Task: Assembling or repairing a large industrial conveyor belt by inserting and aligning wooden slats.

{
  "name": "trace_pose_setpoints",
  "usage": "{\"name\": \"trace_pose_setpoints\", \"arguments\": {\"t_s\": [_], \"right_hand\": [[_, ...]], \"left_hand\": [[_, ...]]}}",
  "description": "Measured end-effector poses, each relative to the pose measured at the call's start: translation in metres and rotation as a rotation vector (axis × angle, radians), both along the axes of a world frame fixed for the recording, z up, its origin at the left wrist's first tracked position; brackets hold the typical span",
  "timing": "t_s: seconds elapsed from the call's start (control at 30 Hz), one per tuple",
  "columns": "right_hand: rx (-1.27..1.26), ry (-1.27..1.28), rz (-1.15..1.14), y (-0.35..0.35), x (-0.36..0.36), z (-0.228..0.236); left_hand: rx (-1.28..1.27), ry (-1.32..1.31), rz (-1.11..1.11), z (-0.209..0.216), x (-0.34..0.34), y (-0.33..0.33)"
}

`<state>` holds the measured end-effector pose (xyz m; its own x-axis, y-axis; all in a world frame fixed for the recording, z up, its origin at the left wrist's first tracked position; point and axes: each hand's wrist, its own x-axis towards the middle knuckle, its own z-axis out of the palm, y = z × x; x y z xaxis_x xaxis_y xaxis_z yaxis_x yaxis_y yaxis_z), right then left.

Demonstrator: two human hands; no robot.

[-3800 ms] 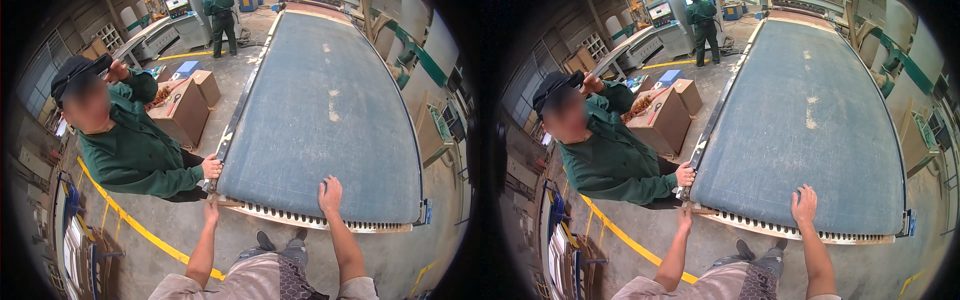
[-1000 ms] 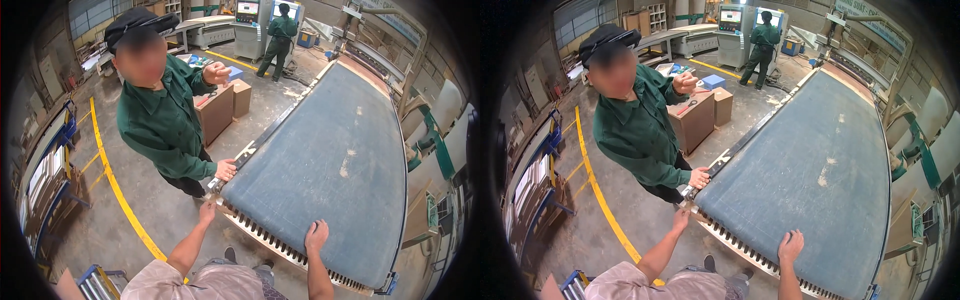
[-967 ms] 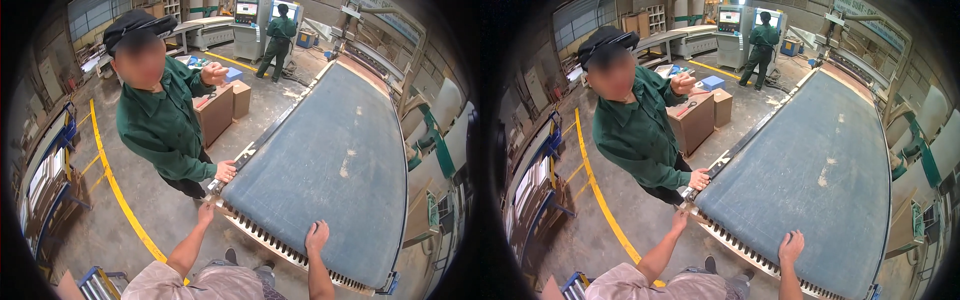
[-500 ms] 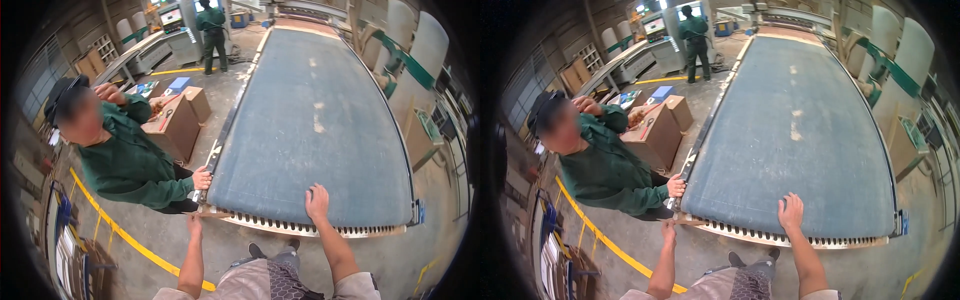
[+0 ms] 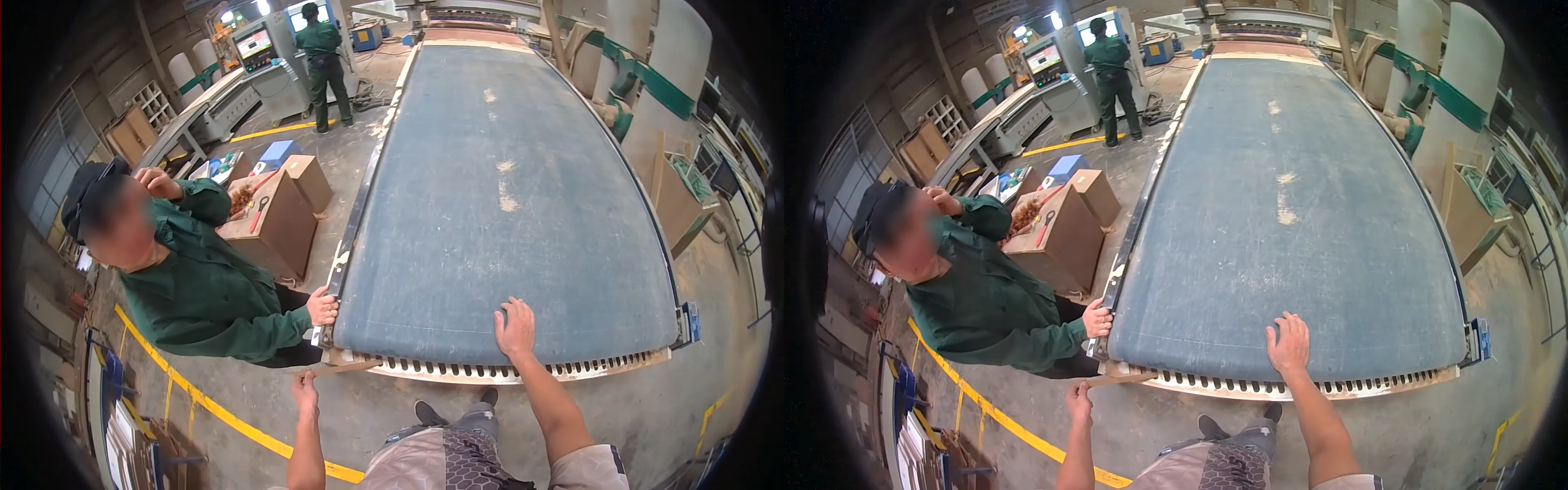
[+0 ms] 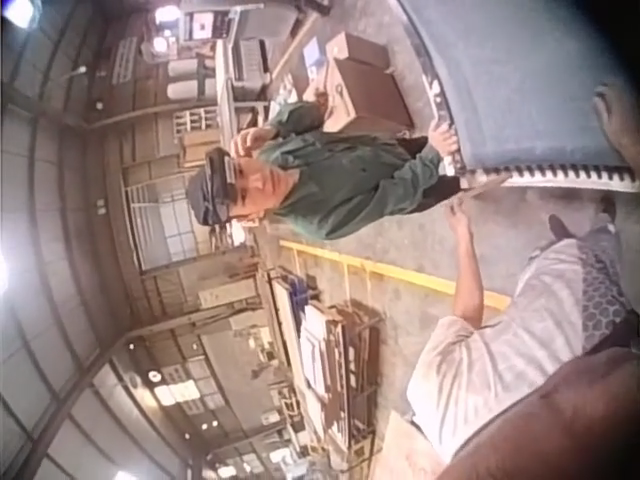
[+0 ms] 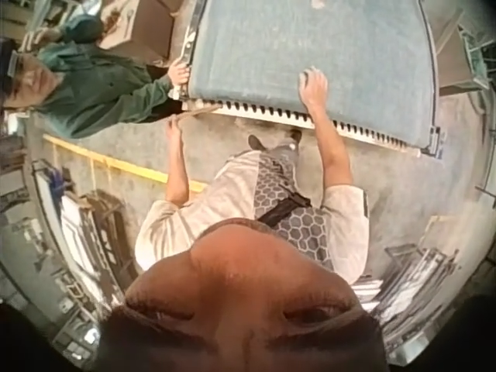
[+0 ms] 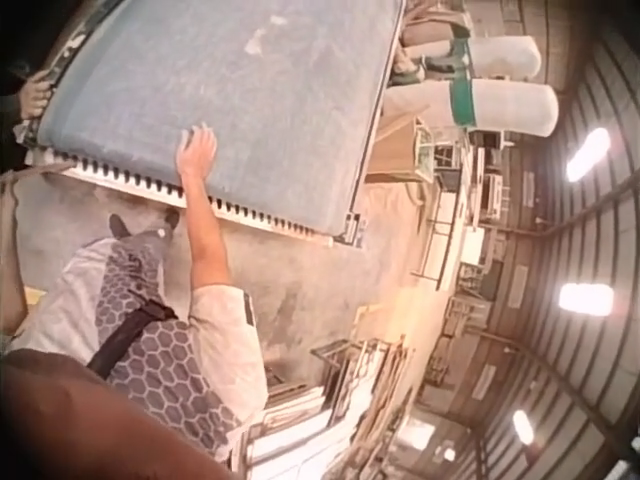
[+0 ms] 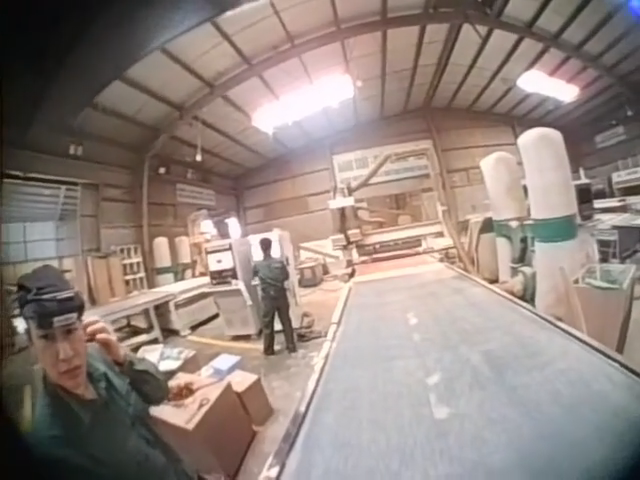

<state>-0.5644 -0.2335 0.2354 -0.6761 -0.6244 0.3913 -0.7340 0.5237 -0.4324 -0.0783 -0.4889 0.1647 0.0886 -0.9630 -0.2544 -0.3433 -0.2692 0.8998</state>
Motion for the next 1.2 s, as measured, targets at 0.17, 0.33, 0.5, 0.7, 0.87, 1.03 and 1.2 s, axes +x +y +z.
{"name": "trace_pose_setpoints", "arguments": {"t_s": [0.17, 0.33, 0.5, 0.7, 0.87, 1.03, 1.2], "right_hand": [[0.017, -0.020, -0.018, -0.002, -0.002, -0.001], [0.039, -0.012, -0.004, -0.004, -0.004, -0.005], [0.047, -0.006, 0.003, -0.003, 0.000, -0.004], [0.059, -0.002, -0.011, 0.002, 0.001, -0.007], [0.067, -0.007, 0.012, -0.008, 0.000, -0.009], [-0.066, 0.084, 0.099, -0.039, 0.038, 0.012], [-0.106, -0.045, 0.637, -0.094, 0.123, 0.081]], "left_hand": [[-0.110, 0.031, -0.042, 0.006, -0.013, -0.001], [-0.150, 0.014, -0.063, 0.010, -0.043, 0.002], [-0.058, -0.097, -0.093, -0.001, -0.054, 0.016], [-0.094, 0.049, -0.057, -0.016, -0.076, 0.031], [-0.126, -0.083, -0.072, -0.030, -0.062, 0.027], [-0.057, -0.065, -0.080, -0.008, -0.084, 0.023], [-0.072, -0.038, -0.074, -0.023, -0.091, 0.028]]}}
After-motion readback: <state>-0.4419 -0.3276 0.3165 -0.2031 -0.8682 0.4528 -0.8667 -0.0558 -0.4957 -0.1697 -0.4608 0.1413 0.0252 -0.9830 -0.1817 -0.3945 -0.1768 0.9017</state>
